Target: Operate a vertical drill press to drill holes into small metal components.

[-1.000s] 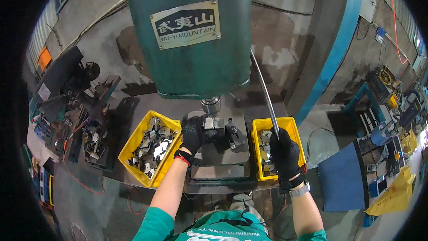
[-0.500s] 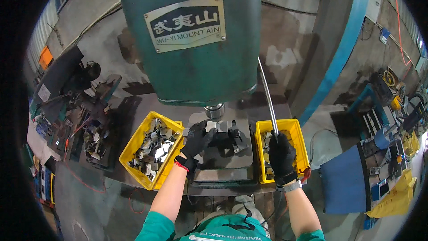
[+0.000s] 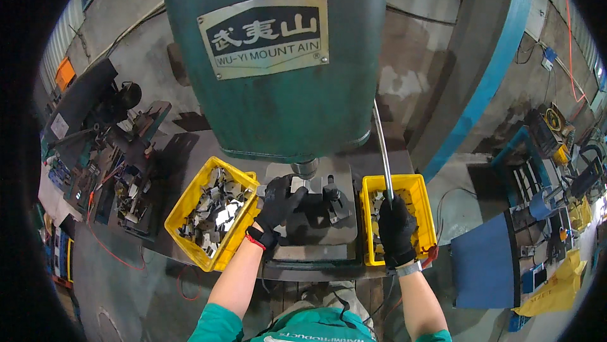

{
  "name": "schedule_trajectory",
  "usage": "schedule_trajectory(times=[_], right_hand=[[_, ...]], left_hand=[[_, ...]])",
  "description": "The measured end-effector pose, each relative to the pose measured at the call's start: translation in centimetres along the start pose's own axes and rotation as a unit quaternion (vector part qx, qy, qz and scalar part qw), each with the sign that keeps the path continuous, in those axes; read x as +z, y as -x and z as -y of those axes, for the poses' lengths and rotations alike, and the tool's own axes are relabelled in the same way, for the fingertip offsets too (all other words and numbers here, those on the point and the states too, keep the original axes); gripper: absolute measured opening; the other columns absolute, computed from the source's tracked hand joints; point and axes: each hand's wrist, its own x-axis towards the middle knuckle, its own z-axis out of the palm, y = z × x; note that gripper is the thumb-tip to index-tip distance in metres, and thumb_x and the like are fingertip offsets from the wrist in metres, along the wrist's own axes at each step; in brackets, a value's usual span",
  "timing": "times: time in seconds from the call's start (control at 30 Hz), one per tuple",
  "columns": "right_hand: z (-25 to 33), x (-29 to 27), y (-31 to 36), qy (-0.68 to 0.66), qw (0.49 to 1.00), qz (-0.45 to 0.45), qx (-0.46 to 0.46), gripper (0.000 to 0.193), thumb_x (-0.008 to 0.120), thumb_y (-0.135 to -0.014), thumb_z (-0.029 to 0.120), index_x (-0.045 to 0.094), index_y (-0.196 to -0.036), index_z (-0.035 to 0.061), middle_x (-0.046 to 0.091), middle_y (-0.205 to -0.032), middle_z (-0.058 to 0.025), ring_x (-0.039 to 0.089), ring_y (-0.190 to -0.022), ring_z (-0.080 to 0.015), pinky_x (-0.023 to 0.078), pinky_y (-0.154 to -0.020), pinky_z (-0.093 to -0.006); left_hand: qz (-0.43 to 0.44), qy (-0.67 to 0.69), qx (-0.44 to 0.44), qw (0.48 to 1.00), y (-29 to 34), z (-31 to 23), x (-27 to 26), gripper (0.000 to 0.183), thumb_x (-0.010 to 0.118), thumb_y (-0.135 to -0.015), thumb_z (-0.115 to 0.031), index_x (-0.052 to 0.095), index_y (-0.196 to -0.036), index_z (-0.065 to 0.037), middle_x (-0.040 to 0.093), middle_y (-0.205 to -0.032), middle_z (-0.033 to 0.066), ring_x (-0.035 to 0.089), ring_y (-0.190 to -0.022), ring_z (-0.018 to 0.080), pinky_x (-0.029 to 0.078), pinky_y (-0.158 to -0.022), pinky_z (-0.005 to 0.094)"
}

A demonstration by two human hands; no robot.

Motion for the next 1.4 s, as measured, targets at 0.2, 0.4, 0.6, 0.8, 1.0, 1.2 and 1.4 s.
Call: schedule_trajectory(times=[0.2,0.4,0.6,0.8,1.0,1.2,1.4], right_hand=[[-1.2,-1.5,-0.9,0.145,0.988,-0.010,-0.052,0.024,0.055,-0.089,0.023,0.060,-0.101,0.0035,0.062,-0.086,-0.0043,0.059,-0.077,-0.0121,0.047,-0.068,-0.0226],[-2.2,-3.2,-1.7,0.487,0.841,0.010,-0.235,0.021,0.052,-0.091,0.020,0.061,-0.098,0.0030,0.064,-0.087,-0.0060,0.060,-0.080,-0.0147,0.047,-0.068,-0.0271],[-1.3,-1.3,-1.0,0.026,0.999,-0.026,-0.035,0.016,0.059,-0.086,0.012,0.061,-0.100,0.0036,0.064,-0.081,-0.0099,0.062,-0.074,-0.0190,0.047,-0.063,-0.0299],[-0.5,-1.8,-0.6,0.425,0.893,0.015,-0.146,0.019,0.055,-0.088,0.014,0.059,-0.102,0.0014,0.064,-0.089,-0.0108,0.061,-0.080,-0.0171,0.048,-0.071,-0.0261],[0.1,-1.6,-0.3,0.125,0.991,0.012,-0.040,0.016,0.055,-0.088,0.012,0.062,-0.098,0.0016,0.064,-0.083,-0.0081,0.062,-0.076,-0.0169,0.046,-0.064,-0.0266],[1.0,-0.8,0.5,0.443,0.883,0.019,-0.152,0.018,0.052,-0.091,0.016,0.060,-0.096,0.0002,0.064,-0.086,-0.0080,0.061,-0.078,-0.0158,0.048,-0.067,-0.0270],[2.1,0.2,1.3,0.599,0.749,0.031,-0.282,0.012,0.058,-0.086,0.014,0.062,-0.092,0.0047,0.064,-0.080,-0.0104,0.062,-0.074,-0.0238,0.047,-0.061,-0.0320]], left_hand=[[-0.037,-0.026,0.030,0.999,0.4,1.0,0.9,0.036,0.060,-0.079,-0.032,0.056,-0.103,-0.006,0.059,-0.092,0.0154,0.053,-0.090,0.0330,0.040,-0.079,0.0446],[0.000,0.011,0.016,1.000,0.0,0.7,0.4,0.034,0.059,-0.080,-0.032,0.057,-0.100,-0.005,0.059,-0.091,0.0150,0.053,-0.090,0.0323,0.040,-0.079,0.0447],[0.020,0.025,0.010,0.999,0.0,0.7,0.1,0.037,0.060,-0.079,-0.035,0.054,-0.105,-0.009,0.059,-0.095,0.0158,0.052,-0.094,0.0345,0.038,-0.081,0.0460],[0.046,0.060,0.002,0.997,-0.3,1.7,0.3,0.039,0.060,-0.080,-0.030,0.057,-0.107,-0.002,0.062,-0.098,0.0159,0.058,-0.091,0.0281,0.046,-0.080,0.0378],[0.061,0.066,-0.009,0.996,-0.6,1.2,-0.1,0.043,0.061,-0.079,-0.033,0.057,-0.108,-0.002,0.062,-0.099,0.0167,0.060,-0.091,0.0265,0.047,-0.080,0.0364],[0.038,0.058,-0.060,0.996,-0.3,0.1,-0.9,0.049,0.063,-0.075,-0.043,0.061,-0.102,-0.003,0.064,-0.092,0.0165,0.062,-0.079,0.0275,0.048,-0.073,0.0381],[0.062,0.061,-0.077,0.993,-0.6,0.9,-0.6,0.052,0.062,-0.075,-0.044,0.061,-0.103,0.000,0.064,-0.092,0.0175,0.062,-0.078,0.0274,0.048,-0.075,0.0381]])
